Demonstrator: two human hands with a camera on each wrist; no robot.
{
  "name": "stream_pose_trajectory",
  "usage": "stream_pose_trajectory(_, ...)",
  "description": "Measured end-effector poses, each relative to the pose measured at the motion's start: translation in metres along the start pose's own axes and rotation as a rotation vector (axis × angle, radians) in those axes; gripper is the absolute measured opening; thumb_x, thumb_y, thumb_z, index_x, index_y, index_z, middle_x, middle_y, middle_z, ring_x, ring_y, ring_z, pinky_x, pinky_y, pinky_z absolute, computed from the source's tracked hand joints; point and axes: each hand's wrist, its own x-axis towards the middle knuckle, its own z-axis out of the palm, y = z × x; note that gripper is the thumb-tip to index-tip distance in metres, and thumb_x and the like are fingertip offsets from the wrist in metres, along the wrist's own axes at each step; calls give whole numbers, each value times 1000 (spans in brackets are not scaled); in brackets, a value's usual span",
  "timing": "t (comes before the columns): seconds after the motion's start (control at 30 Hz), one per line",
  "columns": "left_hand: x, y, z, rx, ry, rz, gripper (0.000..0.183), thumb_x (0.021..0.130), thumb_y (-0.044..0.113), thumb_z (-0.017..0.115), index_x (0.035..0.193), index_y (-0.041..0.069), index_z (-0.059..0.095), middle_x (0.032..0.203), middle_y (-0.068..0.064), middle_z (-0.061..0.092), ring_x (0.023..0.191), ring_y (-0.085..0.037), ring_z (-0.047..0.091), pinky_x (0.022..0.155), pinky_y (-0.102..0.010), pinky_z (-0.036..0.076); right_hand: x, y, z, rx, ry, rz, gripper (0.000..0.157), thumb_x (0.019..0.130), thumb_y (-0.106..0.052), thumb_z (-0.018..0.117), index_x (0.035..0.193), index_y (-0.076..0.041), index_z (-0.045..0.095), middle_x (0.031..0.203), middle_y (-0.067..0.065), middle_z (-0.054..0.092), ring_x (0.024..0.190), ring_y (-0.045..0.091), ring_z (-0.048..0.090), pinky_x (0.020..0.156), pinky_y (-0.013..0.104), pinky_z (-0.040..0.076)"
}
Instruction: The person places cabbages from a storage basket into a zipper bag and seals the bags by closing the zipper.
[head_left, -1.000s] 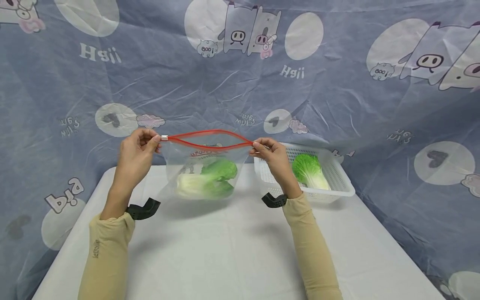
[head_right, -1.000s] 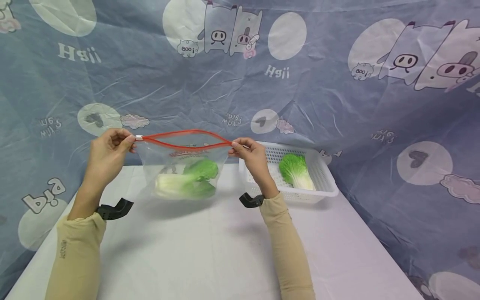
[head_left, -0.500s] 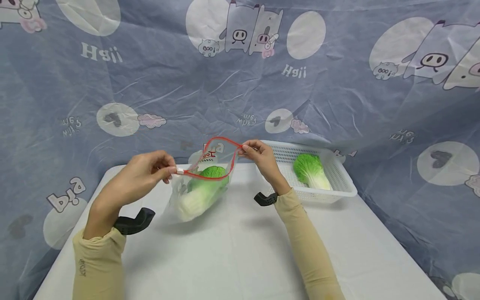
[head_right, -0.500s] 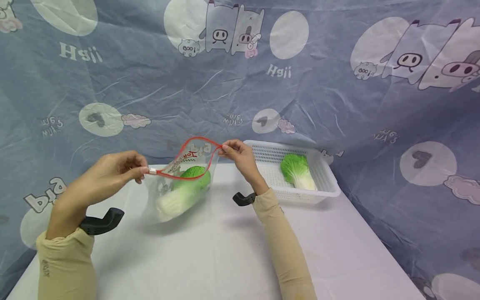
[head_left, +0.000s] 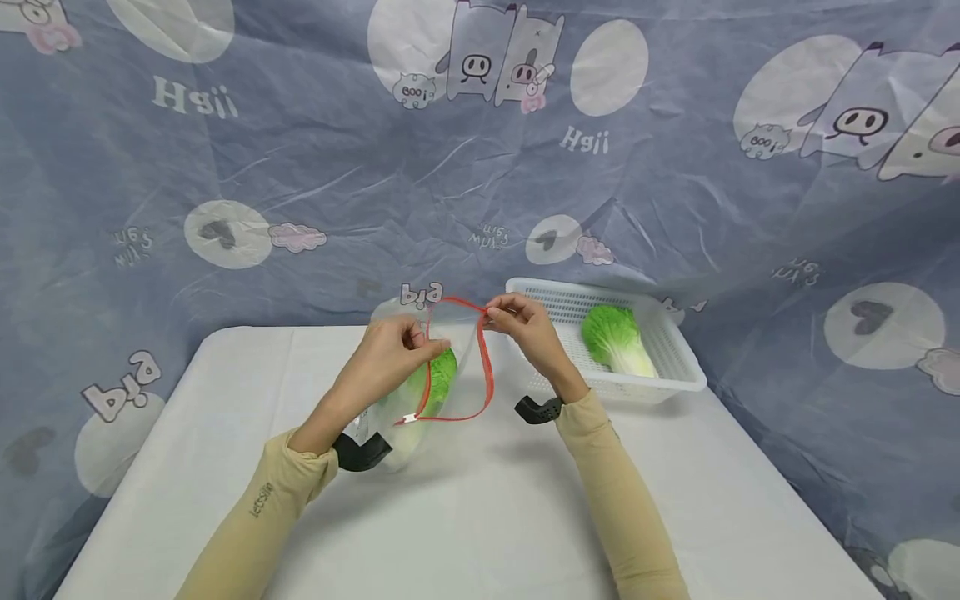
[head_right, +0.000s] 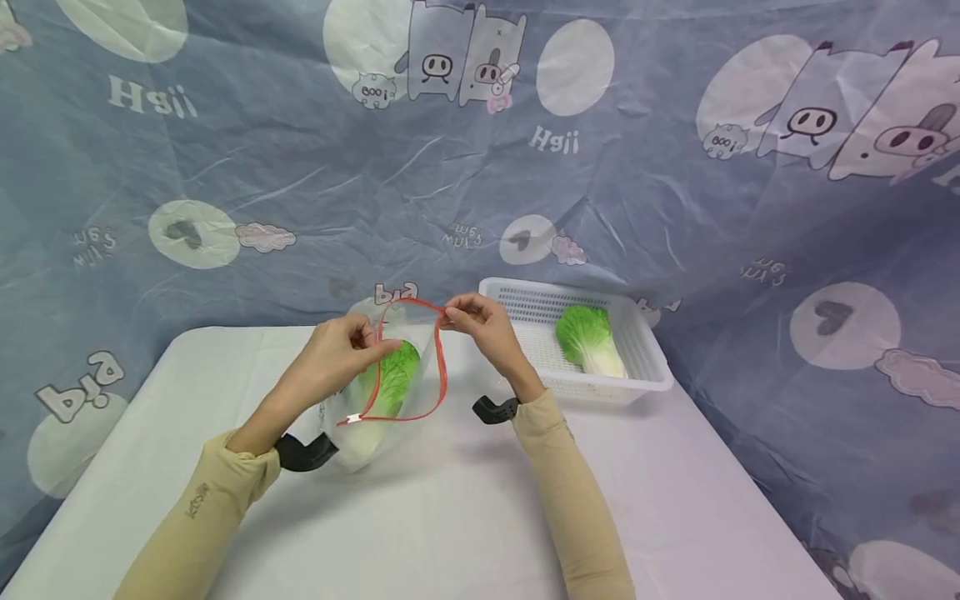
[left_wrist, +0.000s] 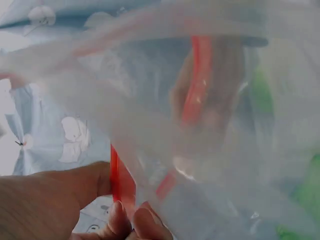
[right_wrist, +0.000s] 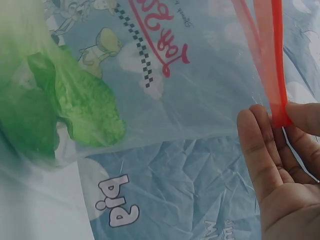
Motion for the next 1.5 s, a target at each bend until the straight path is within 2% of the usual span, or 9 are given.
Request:
stream_pose_trajectory(0.13,4,-1,9,-95,-7,-24,19,86,24,69,89,10,57,75,-2,62,63,-16,57,56,-30,45,-9,3,-9,-23,-11,10,22,95,-19,62,109,-1,61,105,8,61,97,21,66,94,43,52)
stream_pose_trajectory(0.3,8,-4,20,-244,-187,-89,19,88,20,69,96,6,59,69,-4,67,58,-21,64,45,-27,40,-18,4,-29,-115,-43,74,29,96,-23,60,113,2,60,109,9,63,97,20,66,95,49,50)
stream_pose_trajectory(0.37,9,-5,28,-282,-252,-115,19,88,20,70,96,6,60,69,-4,68,59,-20,66,40,-26,35,-21,3,-38,-192,-31,125,32,97,-25,59,116,1,60,111,10,63,95,19,66,94,44,51)
stream_pose_trajectory(0.57,8,-7,48,-385,-332,-110,18,87,15,71,91,1,61,66,-7,67,55,-20,65,57,-33,55,-23,-8,-75,-545,91,331,38,95,-32,59,121,-4,58,118,16,61,103,26,60,90,40,49)
stream_pose_trajectory(0.83,7,-9,61,-425,-396,-107,17,89,15,69,87,-1,64,68,-8,69,54,-16,64,63,-34,58,-27,-13,-143,-806,137,566,39,90,-35,62,72,-5,45,61,0,39,58,16,37,62,33,39)
stream_pose_trajectory(0.93,7,-10,65,-430,-411,-108,17,89,15,70,87,-1,64,69,-9,69,54,-15,65,63,-33,58,-29,-12,-166,-846,91,699,59,91,-38,59,107,19,52,98,33,58,94,40,58,89,46,48)
stream_pose_trajectory(1.03,7,-9,66,-433,-418,-108,17,89,16,70,87,-1,64,70,-10,69,55,-16,65,63,-33,58,-30,-8,-184,-922,35,819,91,93,-42,54,142,23,13,146,44,18,136,55,22,113,59,24)
stream_pose_trajectory(1.27,7,-7,68,-426,-433,-100,16,89,16,69,88,0,65,70,-10,69,55,-16,66,62,-33,58,-33,12,-214,-775,-12,1006,96,94,-44,55,145,18,3,152,39,7,140,55,12,114,60,21)
stream_pose_trajectory(1.5,7,-5,74,-437,-446,-102,15,89,14,69,89,0,64,71,-12,70,56,-17,66,61,-34,58,-45,29,-225,-830,-6,1063,71,93,-40,60,134,14,43,138,33,40,122,43,44,100,49,45)
